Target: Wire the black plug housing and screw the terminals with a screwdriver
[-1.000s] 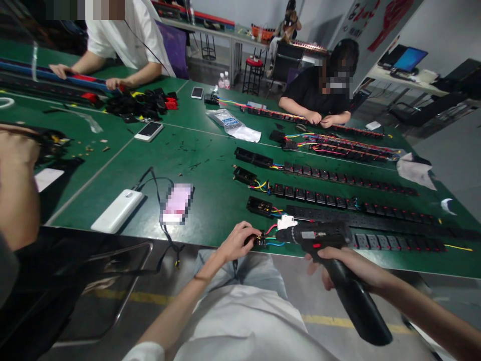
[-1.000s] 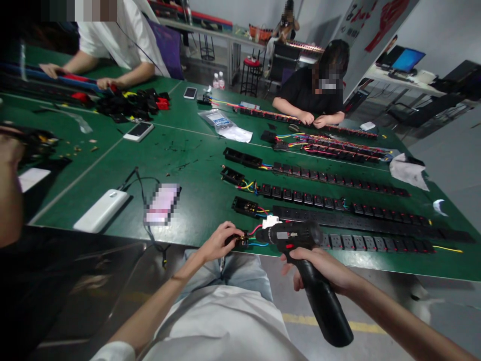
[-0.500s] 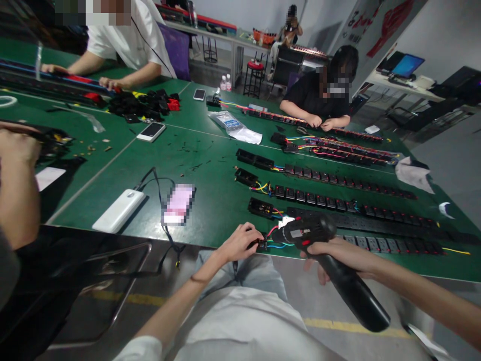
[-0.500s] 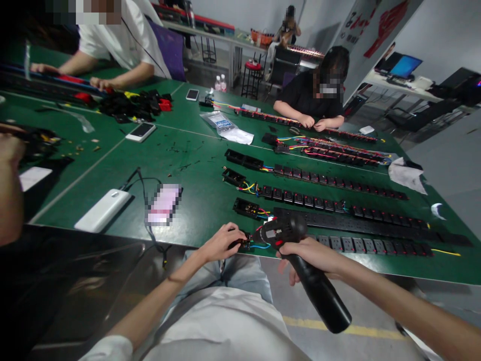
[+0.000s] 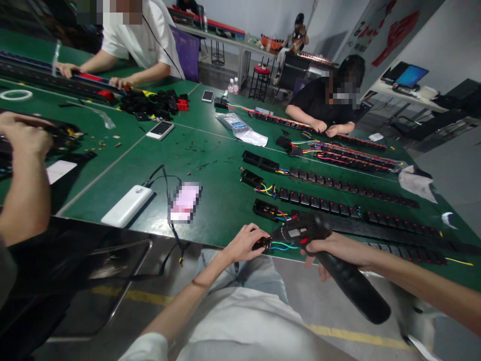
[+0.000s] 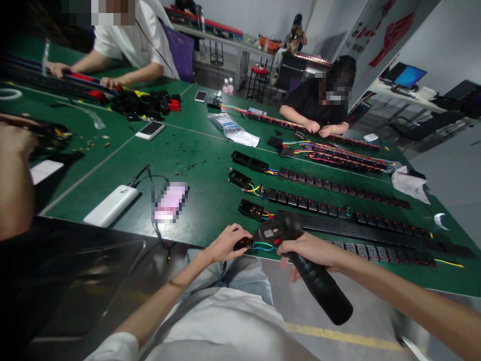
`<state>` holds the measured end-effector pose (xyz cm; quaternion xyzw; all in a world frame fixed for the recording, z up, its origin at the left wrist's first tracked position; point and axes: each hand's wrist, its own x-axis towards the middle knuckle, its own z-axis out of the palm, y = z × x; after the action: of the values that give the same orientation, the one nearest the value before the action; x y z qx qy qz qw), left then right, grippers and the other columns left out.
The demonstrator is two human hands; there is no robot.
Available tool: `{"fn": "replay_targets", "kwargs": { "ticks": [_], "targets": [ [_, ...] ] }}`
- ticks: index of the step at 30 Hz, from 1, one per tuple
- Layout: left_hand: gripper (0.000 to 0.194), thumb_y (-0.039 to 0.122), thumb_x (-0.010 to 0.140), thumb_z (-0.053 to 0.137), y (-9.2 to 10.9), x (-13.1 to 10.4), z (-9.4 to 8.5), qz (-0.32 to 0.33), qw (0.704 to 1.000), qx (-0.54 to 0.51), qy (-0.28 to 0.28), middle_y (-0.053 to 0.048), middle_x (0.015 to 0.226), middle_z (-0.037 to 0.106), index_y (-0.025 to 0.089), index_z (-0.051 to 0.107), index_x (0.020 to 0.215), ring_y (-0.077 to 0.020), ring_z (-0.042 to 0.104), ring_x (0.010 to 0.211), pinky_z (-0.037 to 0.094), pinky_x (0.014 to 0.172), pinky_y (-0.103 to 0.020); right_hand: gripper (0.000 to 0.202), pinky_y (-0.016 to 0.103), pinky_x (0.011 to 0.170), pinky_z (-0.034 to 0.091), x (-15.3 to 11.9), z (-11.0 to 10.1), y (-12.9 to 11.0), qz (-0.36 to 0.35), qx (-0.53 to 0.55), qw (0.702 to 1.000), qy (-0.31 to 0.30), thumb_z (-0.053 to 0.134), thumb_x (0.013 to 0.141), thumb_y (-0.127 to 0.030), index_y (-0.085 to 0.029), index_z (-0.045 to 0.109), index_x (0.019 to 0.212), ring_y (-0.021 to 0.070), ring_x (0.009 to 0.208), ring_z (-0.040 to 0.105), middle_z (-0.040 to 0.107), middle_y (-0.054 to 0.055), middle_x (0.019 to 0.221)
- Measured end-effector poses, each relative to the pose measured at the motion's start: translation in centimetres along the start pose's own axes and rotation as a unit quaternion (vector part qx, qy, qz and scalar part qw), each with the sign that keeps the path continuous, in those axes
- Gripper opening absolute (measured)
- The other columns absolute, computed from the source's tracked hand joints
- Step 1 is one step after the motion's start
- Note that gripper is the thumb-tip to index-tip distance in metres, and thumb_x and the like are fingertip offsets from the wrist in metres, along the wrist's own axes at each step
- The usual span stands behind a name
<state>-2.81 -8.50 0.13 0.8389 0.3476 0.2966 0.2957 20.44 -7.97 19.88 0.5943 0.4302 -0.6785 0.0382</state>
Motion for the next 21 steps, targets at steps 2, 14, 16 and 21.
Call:
{"fn": "replay_targets", "kwargs": {
  "ticks": [2,14,16,21],
  "targets": [
    [0.042,0.026,0.078,0.059,-0.1,-0.1,0.1,0.000,1.000,0.008,0.004,-0.007,0.116,0.055,0.026,0.051,0.119,-0.0229,0.047,0.106,0.039,0.090,-0.038,0.029,0.024,0.048,0.052,-0.5,0.1,0.4,-0.003,0.006,1.000,0.009,0.060,0.074,-0.035,-0.012,0.060,0.090,0.0141,0.048,0.064,0.071,0.011,0.087],
    [0.024,0.031,0.079,0.057,0.3,0.1,0.6,-0.024,0.995,0.091,-0.018,-0.005,0.110,0.053,0.024,0.058,0.101,-0.0210,0.048,0.102,0.037,0.093,-0.039,0.024,0.024,0.048,0.049,0.2,1.0,3.5,-0.024,-0.029,0.999,0.031,0.056,0.075,-0.035,-0.012,0.065,0.076,0.0151,0.046,0.062,0.067,0.004,0.059],
    [0.024,0.032,0.080,0.056,0.4,0.2,0.4,-0.023,0.994,0.106,-0.031,-0.005,0.109,0.053,0.024,0.058,0.102,-0.0210,0.049,0.102,0.035,0.095,-0.040,0.024,0.024,0.048,0.049,0.3,1.1,3.7,-0.032,-0.041,0.998,0.032,0.055,0.076,-0.034,-0.012,0.065,0.076,0.0157,0.047,0.062,0.065,0.003,0.055],
    [0.022,0.025,0.084,0.050,0.2,0.4,0.0,-0.009,0.989,0.132,-0.072,-0.004,0.111,0.051,0.026,0.058,0.104,-0.0190,0.051,0.102,0.028,0.103,-0.043,0.022,0.024,0.050,0.049,-0.5,1.8,3.5,-0.039,-0.091,0.994,0.054,0.051,0.078,-0.030,-0.013,0.064,0.076,0.0164,0.047,0.063,0.061,0.001,0.044]
  ]
}}
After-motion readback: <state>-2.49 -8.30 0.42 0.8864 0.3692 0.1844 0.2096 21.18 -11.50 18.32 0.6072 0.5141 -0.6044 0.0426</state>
